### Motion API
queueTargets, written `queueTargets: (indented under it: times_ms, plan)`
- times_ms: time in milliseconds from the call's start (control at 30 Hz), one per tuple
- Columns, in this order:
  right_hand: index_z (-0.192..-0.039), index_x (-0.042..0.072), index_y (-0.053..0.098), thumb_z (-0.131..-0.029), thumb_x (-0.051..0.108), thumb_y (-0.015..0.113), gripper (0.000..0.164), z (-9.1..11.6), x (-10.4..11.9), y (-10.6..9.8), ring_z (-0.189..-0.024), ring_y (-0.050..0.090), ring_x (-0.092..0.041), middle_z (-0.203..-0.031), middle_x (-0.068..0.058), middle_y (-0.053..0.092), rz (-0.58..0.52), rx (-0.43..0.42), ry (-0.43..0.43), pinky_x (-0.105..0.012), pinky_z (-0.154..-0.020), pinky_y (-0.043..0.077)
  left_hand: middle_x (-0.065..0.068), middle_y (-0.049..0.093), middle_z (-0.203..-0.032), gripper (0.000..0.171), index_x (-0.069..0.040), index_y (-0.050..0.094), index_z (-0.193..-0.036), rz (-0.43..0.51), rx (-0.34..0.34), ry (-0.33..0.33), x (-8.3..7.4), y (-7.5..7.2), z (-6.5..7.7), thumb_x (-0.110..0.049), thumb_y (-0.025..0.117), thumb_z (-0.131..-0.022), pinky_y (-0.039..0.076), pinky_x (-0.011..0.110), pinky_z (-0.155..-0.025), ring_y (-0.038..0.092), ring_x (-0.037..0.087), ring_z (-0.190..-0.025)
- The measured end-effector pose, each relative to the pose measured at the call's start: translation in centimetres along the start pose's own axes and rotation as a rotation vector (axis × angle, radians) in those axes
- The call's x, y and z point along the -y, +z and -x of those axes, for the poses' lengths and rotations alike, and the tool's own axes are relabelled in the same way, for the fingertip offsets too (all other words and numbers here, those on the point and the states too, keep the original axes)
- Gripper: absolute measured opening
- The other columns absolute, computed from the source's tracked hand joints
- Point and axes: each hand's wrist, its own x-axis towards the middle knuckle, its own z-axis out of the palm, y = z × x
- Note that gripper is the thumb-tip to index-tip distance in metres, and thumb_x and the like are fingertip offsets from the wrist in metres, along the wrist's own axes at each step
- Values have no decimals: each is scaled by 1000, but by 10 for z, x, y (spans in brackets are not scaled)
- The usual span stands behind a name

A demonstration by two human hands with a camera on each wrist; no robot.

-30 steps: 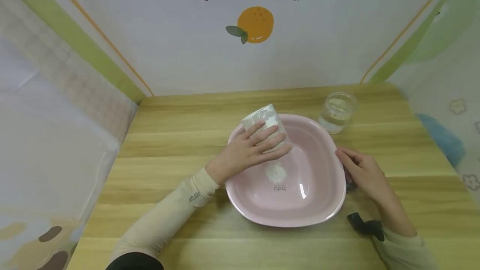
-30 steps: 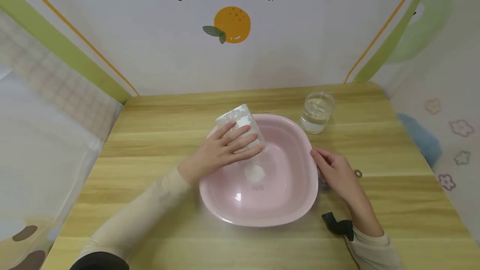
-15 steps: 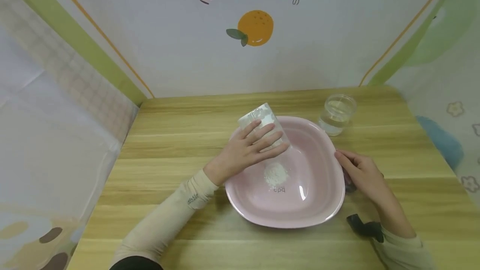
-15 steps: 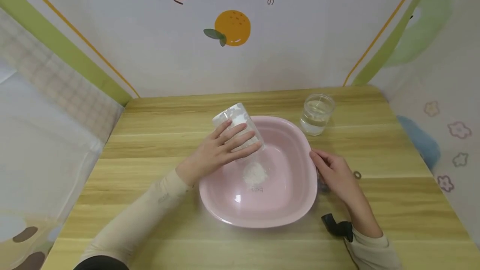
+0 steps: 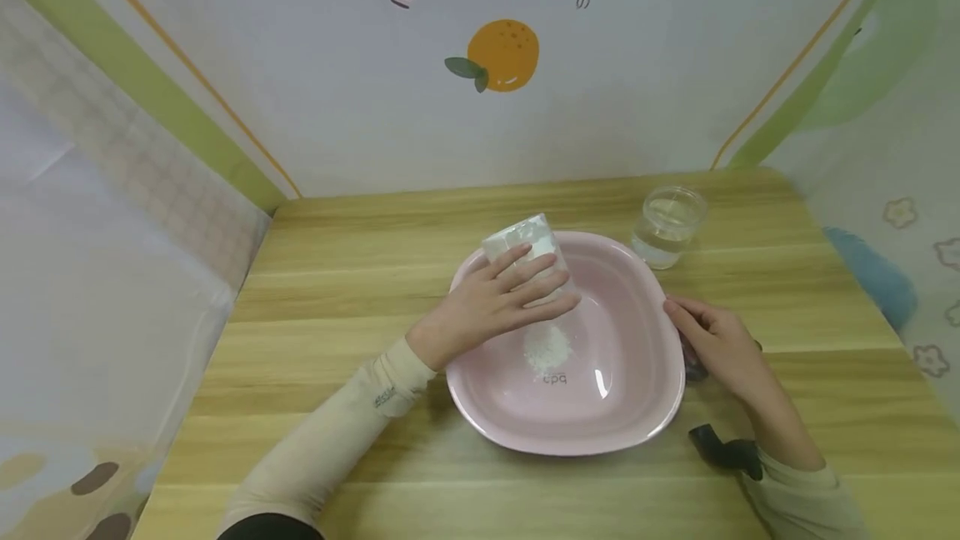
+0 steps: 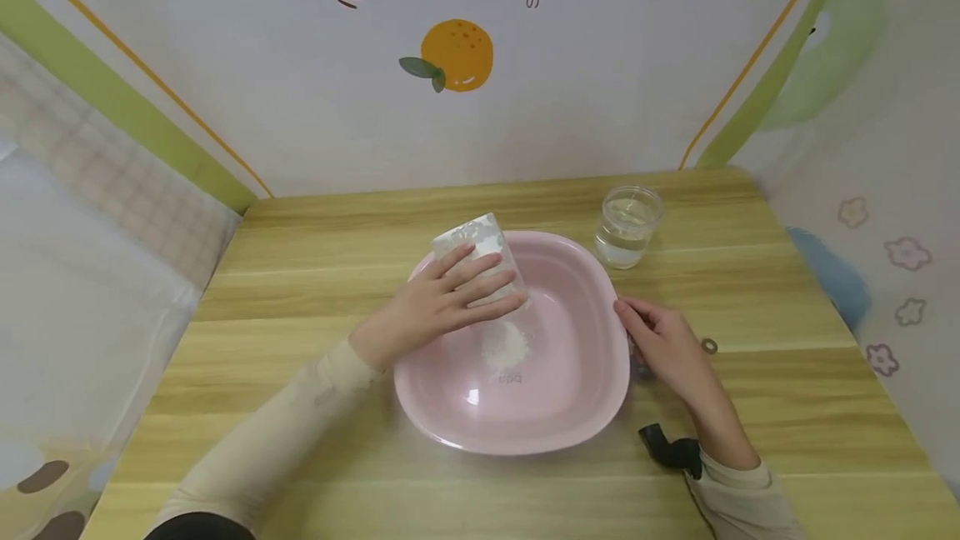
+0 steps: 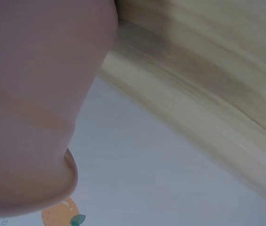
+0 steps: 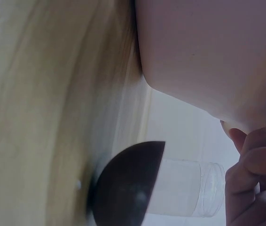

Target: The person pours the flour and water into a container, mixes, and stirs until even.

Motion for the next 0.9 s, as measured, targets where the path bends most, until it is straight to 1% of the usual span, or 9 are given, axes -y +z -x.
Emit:
queueTargets:
  times_ms: [67, 100, 200, 333, 433, 567, 733, 833, 900]
  plan:
    - [-138, -6, 62, -111, 31, 51, 47, 1, -2, 0, -52, 46, -6, -62, 7, 49, 13, 1, 0, -25, -42, 41, -3, 31, -171, 80, -26, 13, -167, 24, -15, 2, -1, 1, -1, 4, 48, -102, 15, 45, -136, 30, 19, -159]
    - [-138, -6, 62, -111, 31, 51, 47, 2, -2, 0, -52, 47, -6, -62, 8, 49, 19, 0, 0, -25, -42, 41, -3, 32, -170, 80, -26, 13, -167, 19, -23, 3, -1, 1, -2, 4, 49, -102, 15, 45, -136, 31, 19, -159]
    - [-138, -5, 62, -111, 31, 51, 46, 1, -3, -2, -52, 46, -7, -62, 8, 49, 23, 0, -7, -26, -42, 41, -4, 33, -170, 86, -27, 13, -167, -20, -27, -3, -1, 4, -3, 7, 51, -98, 16, 44, -136, 31, 17, -158]
    - [-137, -3, 63, -111, 31, 51, 45, -2, -3, -2, -51, 45, -7, -61, 6, 49, 17, -2, -21, -26, -41, 40, -5, 33, -169, 86, -28, 15, -166, -48, -29, -20, 2, 7, -2, 8, 52, -97, 17, 43, -136, 32, 16, -158]
    - [-138, -3, 63, -111, 32, 52, 46, -3, -2, -1, -51, 46, -6, -61, 6, 49, 13, -1, -14, -26, -41, 40, -4, 34, -169, 80, -29, 18, -166, -5, -53, -20, 6, 8, 0, 6, 50, -101, 18, 43, -136, 34, 16, -157]
    - [-137, -4, 63, -111, 32, 52, 46, -3, -2, 0, -52, 47, -6, -62, 7, 51, 20, -7, -2, -25, -42, 42, -3, 35, -169, 76, -29, 22, -165, 38, -76, -14, 12, 6, -1, 7, 47, -104, 17, 45, -136, 34, 18, -157]
    - [-136, -3, 64, -111, 31, 52, 45, -3, -1, 0, -53, 49, -7, -63, 7, 53, 25, -17, -11, -24, -42, 42, -4, 33, -169, 75, -31, 22, -165, 50, -56, 13, 15, 6, -3, 8, 44, -104, 17, 44, -136, 32, 17, -158]
    - [-135, -4, 65, -111, 31, 52, 44, -3, 0, 0, -53, 49, -7, -63, 7, 53, 20, -10, -16, -24, -42, 43, -4, 33, -170, 74, -31, 23, -165, 64, -52, 7, 14, 5, -1, 7, 44, -104, 16, 44, -136, 32, 18, -158]
    - [-135, -4, 65, -111, 30, 51, 44, -3, 0, 0, -53, 49, -7, -63, 6, 54, 21, -7, -16, -24, -42, 43, -3, 35, -169, 73, -31, 24, -164, 62, -65, -6, 15, 5, -1, 6, 44, -105, 17, 45, -136, 33, 18, -158]
